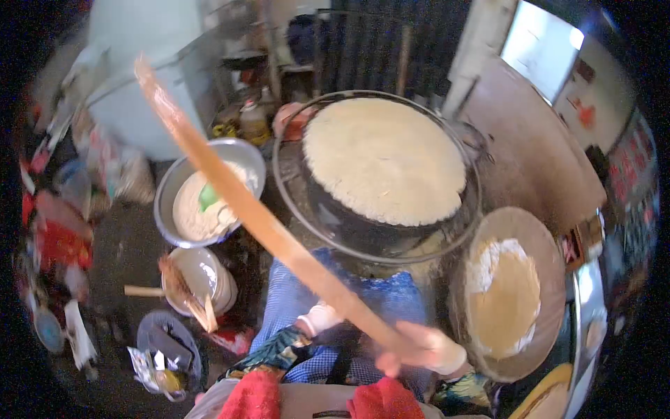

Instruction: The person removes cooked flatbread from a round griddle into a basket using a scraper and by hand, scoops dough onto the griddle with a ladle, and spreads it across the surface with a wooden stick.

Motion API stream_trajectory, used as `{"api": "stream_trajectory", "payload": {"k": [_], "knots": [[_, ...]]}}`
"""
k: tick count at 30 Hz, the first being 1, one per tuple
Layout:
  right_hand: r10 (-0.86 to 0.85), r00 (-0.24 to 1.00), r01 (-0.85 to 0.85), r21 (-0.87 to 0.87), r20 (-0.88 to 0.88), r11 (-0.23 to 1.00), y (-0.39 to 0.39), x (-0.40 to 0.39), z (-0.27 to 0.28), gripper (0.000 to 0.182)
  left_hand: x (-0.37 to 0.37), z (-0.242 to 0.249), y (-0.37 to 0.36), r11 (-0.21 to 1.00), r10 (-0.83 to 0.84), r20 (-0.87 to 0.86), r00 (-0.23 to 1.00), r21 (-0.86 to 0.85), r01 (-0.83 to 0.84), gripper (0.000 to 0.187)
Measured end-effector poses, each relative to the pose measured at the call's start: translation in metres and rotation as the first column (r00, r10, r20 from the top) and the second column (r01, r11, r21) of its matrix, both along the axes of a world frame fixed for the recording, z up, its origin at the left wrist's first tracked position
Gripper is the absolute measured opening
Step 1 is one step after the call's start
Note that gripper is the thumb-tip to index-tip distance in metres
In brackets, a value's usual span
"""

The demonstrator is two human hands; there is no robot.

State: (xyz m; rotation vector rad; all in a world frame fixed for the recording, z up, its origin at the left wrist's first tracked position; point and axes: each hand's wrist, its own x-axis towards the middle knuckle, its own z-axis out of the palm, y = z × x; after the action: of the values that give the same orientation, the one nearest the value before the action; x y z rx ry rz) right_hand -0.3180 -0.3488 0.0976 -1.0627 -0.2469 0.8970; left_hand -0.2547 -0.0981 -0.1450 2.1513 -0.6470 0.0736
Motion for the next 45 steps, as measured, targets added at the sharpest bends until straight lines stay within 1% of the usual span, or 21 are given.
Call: {"api": "stream_trajectory", "payload": {"k": [1,3,4,6,10,12,14,17,20,21,22,25,27,31,33,36,38,41,42,43,45], "knots": [[0.038,0.999,-0.038,-0.193,0.001,0.98,0.013,0.011,0.017,0.055,0.003,0.008,-0.006,0.963,0.148,-0.07,0.986,-0.217,-0.16,0.03],[-0.087,0.993,0.061,-0.294,-0.077,0.954,0.008,0.012,-0.009,0.044,0.006,0.041,-0.008,0.913,0.349,0.05,0.936,-0.245,-0.327,0.043],[-0.137,0.984,0.165,-0.28,0.116,0.946,0.008,0.013,-0.032,0.036,0.011,0.071,0.0,0.933,0.358,0.291,0.887,-0.091,-0.347,0.05],[-0.401,0.897,0.443,-0.387,0.188,0.809,0.004,0.019,-0.074,0.032,0.026,0.113,-0.007,0.92,0.367,0.426,0.827,-0.035,-0.39,0.06],[-0.526,0.775,0.632,-0.457,0.35,0.626,-0.019,0.018,-0.082,0.039,0.072,0.181,-0.041,0.955,0.084,0.574,0.814,0.187,-0.23,0.063],[-0.562,0.754,0.651,-0.494,0.339,0.576,-0.035,-0.001,-0.087,0.051,0.101,0.202,-0.065,0.925,-0.122,0.495,0.86,0.371,-0.083,0.06],[-0.533,0.765,0.643,-0.479,0.362,0.597,-0.056,-0.022,-0.099,0.061,0.138,0.199,-0.099,0.884,-0.331,0.466,0.821,0.457,0.097,0.066],[-0.599,0.674,0.733,-0.489,0.433,0.473,-0.07,-0.041,-0.107,0.058,0.18,0.189,-0.167,0.832,-0.514,0.457,0.726,0.472,0.292,0.082],[-0.834,0.532,0.788,-0.447,0.146,0.424,-0.069,-0.028,-0.108,0.056,0.223,0.14,-0.224,0.736,-0.582,0.305,0.754,0.591,0.329,0.101],[-0.829,0.557,0.763,-0.368,-0.043,0.531,-0.069,-0.014,-0.107,0.056,0.233,0.136,-0.235,0.528,-0.575,0.086,0.814,0.799,0.288,0.112],[-0.786,0.576,0.737,-0.272,-0.227,0.619,-0.07,-0.003,-0.108,0.055,0.243,0.129,-0.23,0.568,-0.553,0.122,0.824,0.779,0.266,0.115],[-0.706,0.651,0.651,-0.271,-0.28,0.708,-0.063,0.018,-0.111,0.057,0.261,0.133,-0.192,0.527,-0.502,0.027,0.864,0.802,0.281,0.116],[-0.658,0.677,0.599,-0.272,-0.33,0.753,-0.052,0.026,-0.109,0.057,0.256,0.129,-0.146,0.624,-0.433,0.083,0.898,0.746,0.232,0.117],[-0.503,0.829,0.345,-0.483,-0.246,0.805,-0.004,0.062,-0.083,0.058,0.256,0.113,-0.04,0.743,-0.327,0.206,0.922,0.66,0.116,0.118],[-0.374,0.899,0.279,-0.36,-0.228,0.89,0.021,0.079,-0.106,0.057,0.251,0.133,0.005,0.64,-0.204,0.111,0.973,0.767,0.046,0.115],[-0.32,0.921,0.376,-0.299,0.22,0.877,0.068,0.089,-0.156,0.059,0.222,0.126,0.081,0.703,-0.065,0.293,0.954,0.692,-0.165,0.116],[-0.199,0.98,0.193,-0.341,0.019,0.92,0.06,0.084,-0.131,0.057,0.209,0.103,0.108,0.678,-0.092,0.413,0.906,0.693,-0.247,0.119],[-0.389,0.916,0.383,-0.513,0.101,0.768,0.028,0.032,-0.149,0.056,0.207,0.148,0.006,0.777,-0.172,0.371,0.912,0.62,-0.106,0.116],[-0.331,0.93,0.338,-0.73,0.16,0.594,0.01,0.017,-0.156,0.056,0.219,0.151,-0.033,0.818,-0.307,0.386,0.87,0.575,0.034,0.114],[-0.613,0.775,0.532,-0.684,0.154,0.5,0.0,0.005,-0.133,0.056,0.224,0.169,-0.084,0.811,-0.363,0.341,0.867,0.573,0.114,0.112],[-0.827,0.549,0.653,-0.68,0.122,0.334,-0.017,-0.011,-0.129,0.064,0.244,0.171,-0.166,0.825,-0.539,0.39,0.746,0.422,0.375,0.108]]}}
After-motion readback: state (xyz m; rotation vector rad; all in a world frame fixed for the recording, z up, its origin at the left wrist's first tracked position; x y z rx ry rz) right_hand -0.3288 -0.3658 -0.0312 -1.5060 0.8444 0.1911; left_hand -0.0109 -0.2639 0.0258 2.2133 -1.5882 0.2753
